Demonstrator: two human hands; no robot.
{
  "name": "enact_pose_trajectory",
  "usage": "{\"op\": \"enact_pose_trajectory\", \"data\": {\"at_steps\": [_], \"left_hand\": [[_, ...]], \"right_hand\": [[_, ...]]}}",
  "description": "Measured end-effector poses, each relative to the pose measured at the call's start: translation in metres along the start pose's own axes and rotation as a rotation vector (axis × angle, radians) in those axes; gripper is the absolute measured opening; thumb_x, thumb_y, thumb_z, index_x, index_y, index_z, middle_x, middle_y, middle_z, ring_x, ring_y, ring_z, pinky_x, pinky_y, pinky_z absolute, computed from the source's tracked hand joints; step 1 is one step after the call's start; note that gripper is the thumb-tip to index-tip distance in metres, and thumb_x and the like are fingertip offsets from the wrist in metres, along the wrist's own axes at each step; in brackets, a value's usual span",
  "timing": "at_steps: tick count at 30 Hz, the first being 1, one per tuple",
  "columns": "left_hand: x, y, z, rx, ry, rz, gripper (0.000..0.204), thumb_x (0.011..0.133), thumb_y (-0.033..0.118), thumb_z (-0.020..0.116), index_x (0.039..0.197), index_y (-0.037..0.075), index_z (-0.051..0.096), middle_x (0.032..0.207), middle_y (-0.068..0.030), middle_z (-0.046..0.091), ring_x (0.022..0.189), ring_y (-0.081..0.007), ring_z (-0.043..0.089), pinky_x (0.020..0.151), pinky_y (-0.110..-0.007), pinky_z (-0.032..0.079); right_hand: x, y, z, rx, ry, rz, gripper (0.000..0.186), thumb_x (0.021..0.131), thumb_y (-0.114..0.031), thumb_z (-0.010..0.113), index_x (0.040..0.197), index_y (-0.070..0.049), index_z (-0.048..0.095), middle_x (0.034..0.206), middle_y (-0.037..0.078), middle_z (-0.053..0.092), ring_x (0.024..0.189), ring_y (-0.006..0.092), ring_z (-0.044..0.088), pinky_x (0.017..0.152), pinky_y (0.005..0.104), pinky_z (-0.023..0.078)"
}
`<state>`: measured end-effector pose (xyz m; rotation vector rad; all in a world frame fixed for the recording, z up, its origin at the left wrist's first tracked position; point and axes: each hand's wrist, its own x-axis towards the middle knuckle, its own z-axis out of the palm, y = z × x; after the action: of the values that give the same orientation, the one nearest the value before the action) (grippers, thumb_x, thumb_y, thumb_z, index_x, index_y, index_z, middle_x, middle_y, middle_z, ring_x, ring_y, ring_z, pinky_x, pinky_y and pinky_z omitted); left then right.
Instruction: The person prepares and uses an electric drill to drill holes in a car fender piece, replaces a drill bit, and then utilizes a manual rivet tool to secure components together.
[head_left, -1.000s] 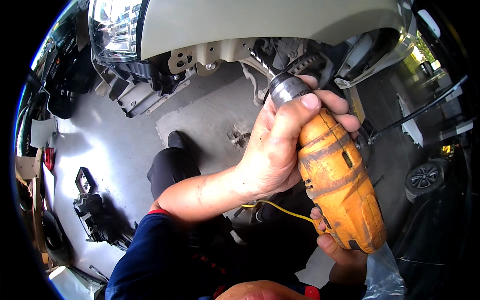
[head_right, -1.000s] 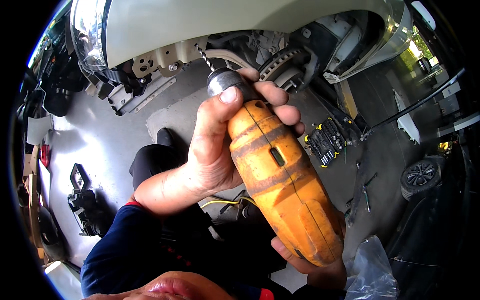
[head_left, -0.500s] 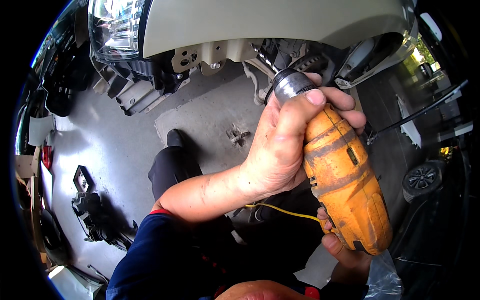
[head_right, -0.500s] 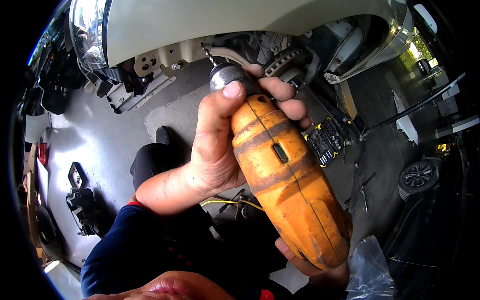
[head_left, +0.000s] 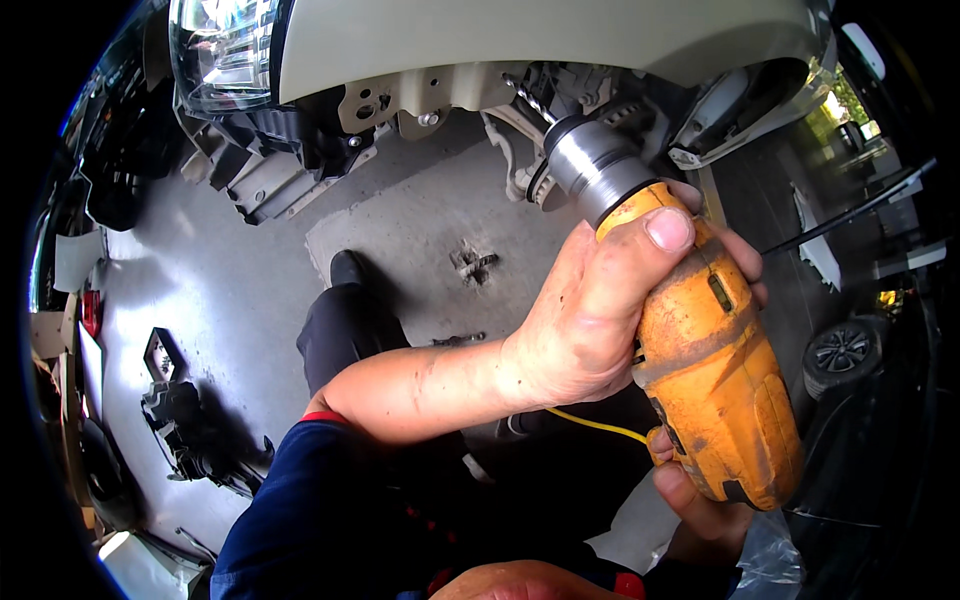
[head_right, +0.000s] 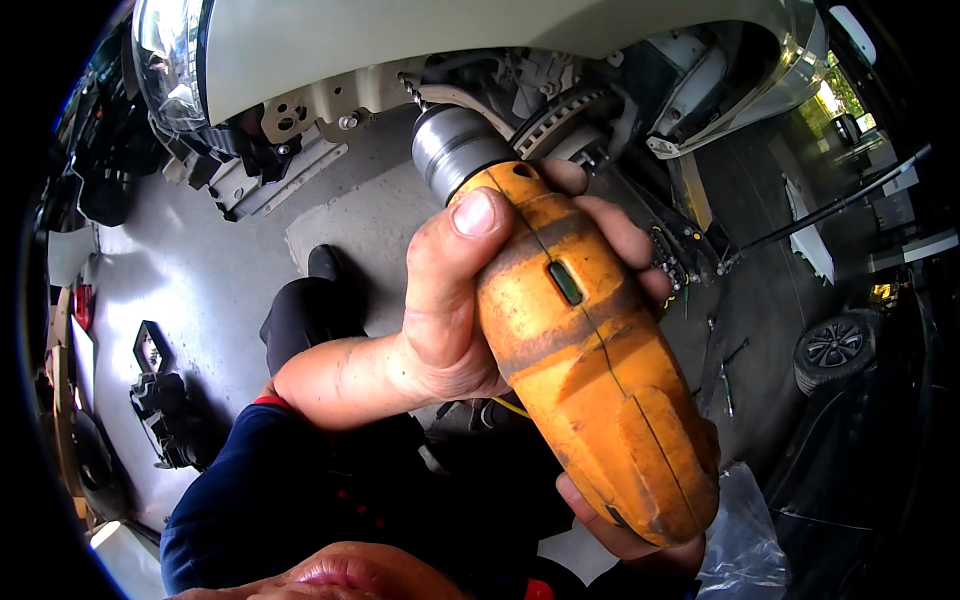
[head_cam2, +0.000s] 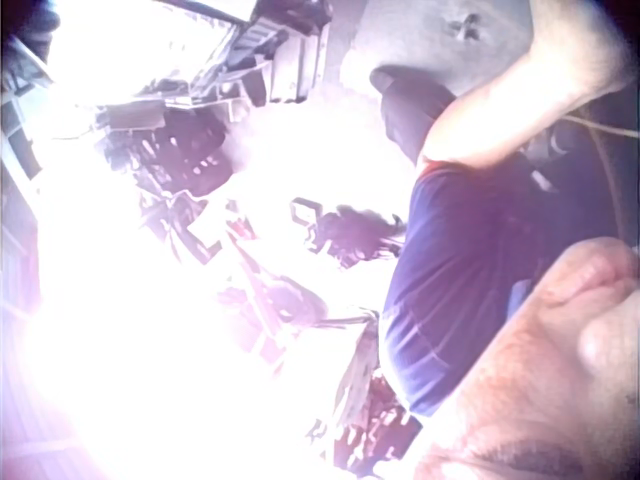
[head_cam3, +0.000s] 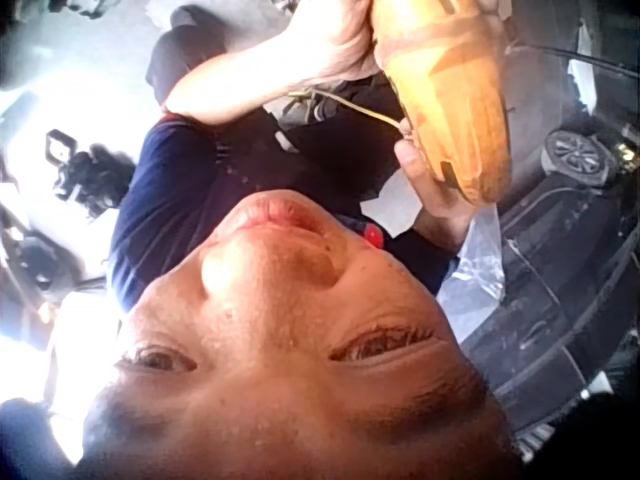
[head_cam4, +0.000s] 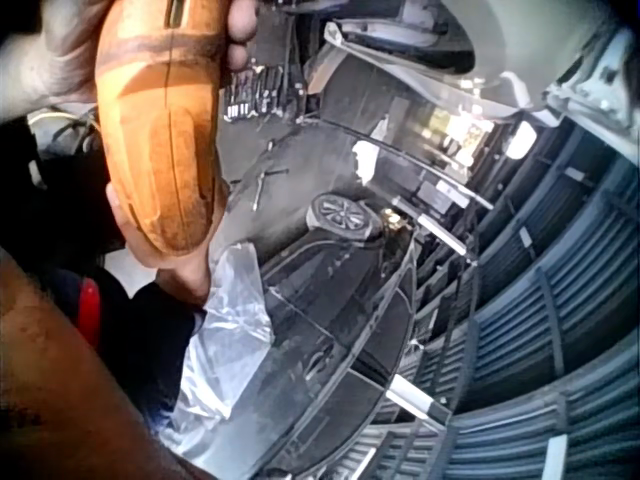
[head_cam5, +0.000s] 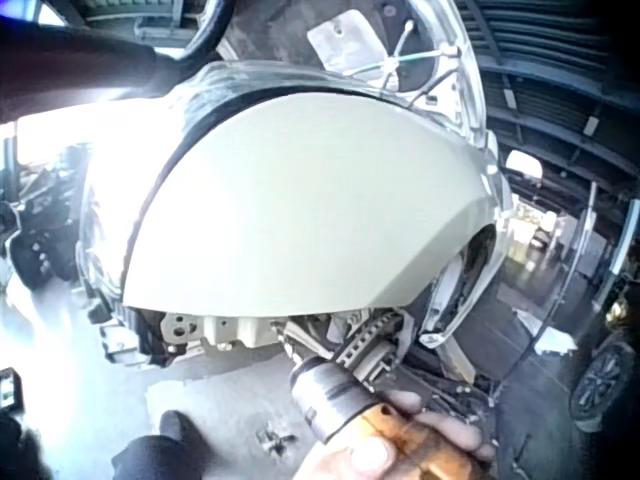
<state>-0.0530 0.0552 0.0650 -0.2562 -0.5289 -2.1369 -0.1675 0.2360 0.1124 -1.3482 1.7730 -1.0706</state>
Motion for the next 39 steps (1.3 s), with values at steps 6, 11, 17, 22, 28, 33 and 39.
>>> {"op": "enact_pose_trajectory", "data": {"at_steps": [6,11,17,22,28,33,39], "left_hand": [[0.007,0.001,0.005,0.012,0.040,0.007,0.050,0.102,0.049,0.056,0.124,0.004,0.050,0.109,-0.0203,0.071,0.102,-0.0297,0.070,0.090,-0.045,0.058],[0.019,0.025,-0.011,-0.217,0.110,0.003,0.063,0.104,0.055,0.048,0.109,-0.004,0.067,0.100,-0.0207,0.072,0.098,-0.0290,0.071,0.090,-0.044,0.058],[0.017,0.006,-0.001,0.143,0.084,0.097,0.065,0.105,0.055,0.045,0.106,-0.006,0.068,0.096,-0.0166,0.072,0.090,-0.0218,0.070,0.084,-0.035,0.057],[0.008,-0.009,0.001,0.141,0.035,0.084,0.058,0.104,0.051,0.051,0.104,-0.004,0.068,0.094,-0.0150,0.072,0.088,-0.0199,0.070,0.082,-0.033,0.056],[-0.001,-0.028,-0.014,0.178,0.053,-0.044,0.052,0.100,0.055,0.051,0.132,0.013,0.050,0.115,-0.0239,0.066,0.107,-0.0386,0.067,0.093,-0.053,0.056],[-0.006,-0.030,-0.027,0.261,0.061,-0.104,0.050,0.099,0.052,0.054,0.130,0.013,0.050,0.115,-0.0216,0.066,0.108,-0.0386,0.066,0.094,-0.054,0.055],[-0.027,-0.004,-0.045,0.356,0.121,-0.191,0.049,0.098,0.051,0.057,0.131,0.015,0.052,0.114,-0.0204,0.066,0.107,-0.0373,0.067,0.094,-0.052,0.055]], "right_hand": [[0.005,0.001,-0.007,-0.385,-0.062,-0.219,0.039,0.079,0.000,0.072,0.117,0.002,0.066,0.104,0.012,0.070,0.097,0.0221,0.066,0.087,0.0350,0.054],[0.032,0.016,0.004,-0.268,-0.087,-0.329,0.045,0.082,0.002,0.067,0.126,0.005,0.060,0.108,0.014,0.068,0.096,0.0208,0.065,0.086,0.0331,0.053],[0.012,0.042,-0.018,-0.559,-0.030,-0.316,0.053,0.082,-0.003,0.068,0.133,0.004,0.055,0.118,0.017,0.065,0.102,0.0210,0.063,0.090,0.0334,0.051],[0.010,-0.003,-0.010,-0.158,-0.017,0.225,0.058,0.082,-0.010,0.073,0.136,0.002,0.054,0.119,0.014,0.064,0.103,0.0191,0.062,0.091,0.0320,0.051],[0.008,0.031,-0.024,0.052,-0.158,0.062,0.053,0.083,-0.012,0.076,0.132,-0.001,0.059,0.118,0.011,0.066,0.105,0.0183,0.062,0.090,0.0323,0.052],[0.009,0.072,-0.016,0.122,-0.140,0.022,0.063,0.078,-0.017,0.084,0.133,0.001,0.059,0.124,0.015,0.066,0.112,0.0267,0.065,0.094,0.0387,0.052],[0.049,0.072,-0.035,0.166,-0.453,-0.335,0.084,0.082,-0.037,0.087,0.144,0.004,0.050,0.128,0.018,0.064,0.125,0.0295,0.060,0.106,0.0409,0.046]]}}
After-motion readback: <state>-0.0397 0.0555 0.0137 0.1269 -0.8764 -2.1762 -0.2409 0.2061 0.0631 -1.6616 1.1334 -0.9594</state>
